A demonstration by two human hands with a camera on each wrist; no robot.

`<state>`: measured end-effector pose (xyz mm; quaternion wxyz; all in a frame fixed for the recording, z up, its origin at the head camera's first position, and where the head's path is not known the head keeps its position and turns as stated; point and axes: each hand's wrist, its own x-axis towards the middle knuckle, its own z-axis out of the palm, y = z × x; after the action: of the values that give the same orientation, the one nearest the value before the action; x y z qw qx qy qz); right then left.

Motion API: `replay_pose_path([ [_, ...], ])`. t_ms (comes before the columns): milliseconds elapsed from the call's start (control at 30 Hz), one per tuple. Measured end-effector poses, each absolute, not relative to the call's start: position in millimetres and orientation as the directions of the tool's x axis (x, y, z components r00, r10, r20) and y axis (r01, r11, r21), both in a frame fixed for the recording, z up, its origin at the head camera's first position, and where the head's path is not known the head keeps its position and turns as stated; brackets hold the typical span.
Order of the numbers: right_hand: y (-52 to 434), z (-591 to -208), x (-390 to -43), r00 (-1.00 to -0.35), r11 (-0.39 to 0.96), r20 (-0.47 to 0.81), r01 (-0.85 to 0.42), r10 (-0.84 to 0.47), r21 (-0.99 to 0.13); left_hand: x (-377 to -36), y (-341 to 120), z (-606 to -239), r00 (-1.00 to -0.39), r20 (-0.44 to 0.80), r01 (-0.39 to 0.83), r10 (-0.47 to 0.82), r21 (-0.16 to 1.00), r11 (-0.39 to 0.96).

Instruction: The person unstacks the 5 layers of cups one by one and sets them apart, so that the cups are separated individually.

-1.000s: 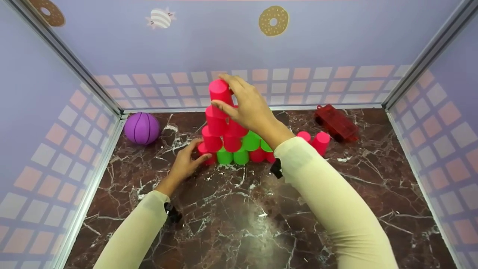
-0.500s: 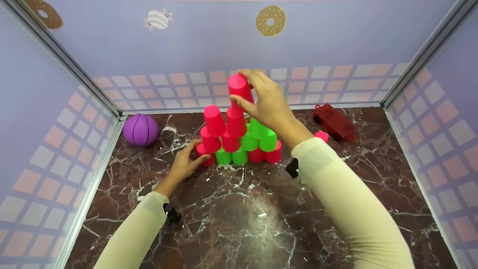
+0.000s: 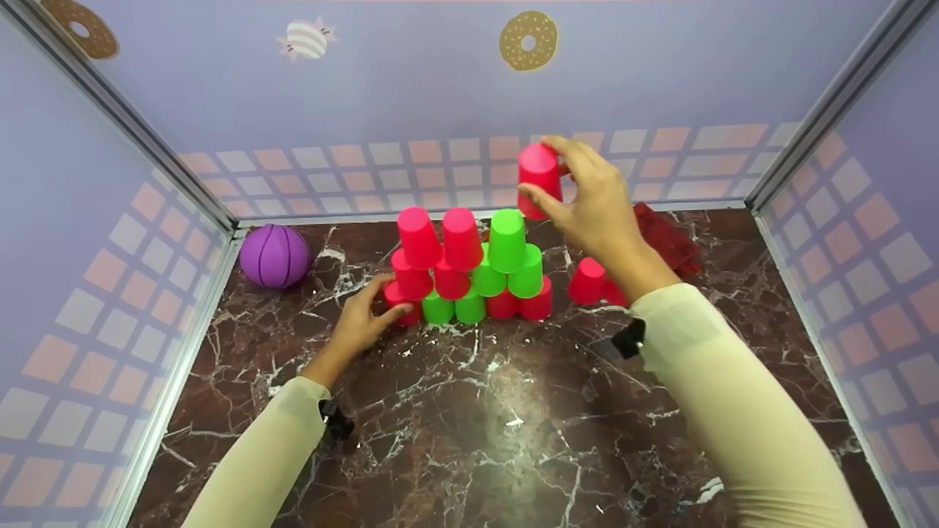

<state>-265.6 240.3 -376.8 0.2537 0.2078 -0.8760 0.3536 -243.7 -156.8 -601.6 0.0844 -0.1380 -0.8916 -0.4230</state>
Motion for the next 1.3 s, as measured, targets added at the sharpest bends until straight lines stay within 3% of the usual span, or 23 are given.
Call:
replay_pose_path([
  [400,305,-415,-259,-0.841,0.745,0.538,-0.396,-0.059,-0.537,-243,-158,-601,-0.954,0.249,0.299,0.168,0.729,0.616],
  [667,344,-453,-254,-0.912,0.772,0.406,-0.222,0.051,-0.596,-241,-159,-603,-0.947,0.279,0.316,0.161,0.717,0.621],
  [1300,392,-522,-245,-0.910,0.798,0.324,0.012,0.259,-0.603,-242,-162,-604,-0.955,0.265,0.289,0.134,0.720,0.632],
])
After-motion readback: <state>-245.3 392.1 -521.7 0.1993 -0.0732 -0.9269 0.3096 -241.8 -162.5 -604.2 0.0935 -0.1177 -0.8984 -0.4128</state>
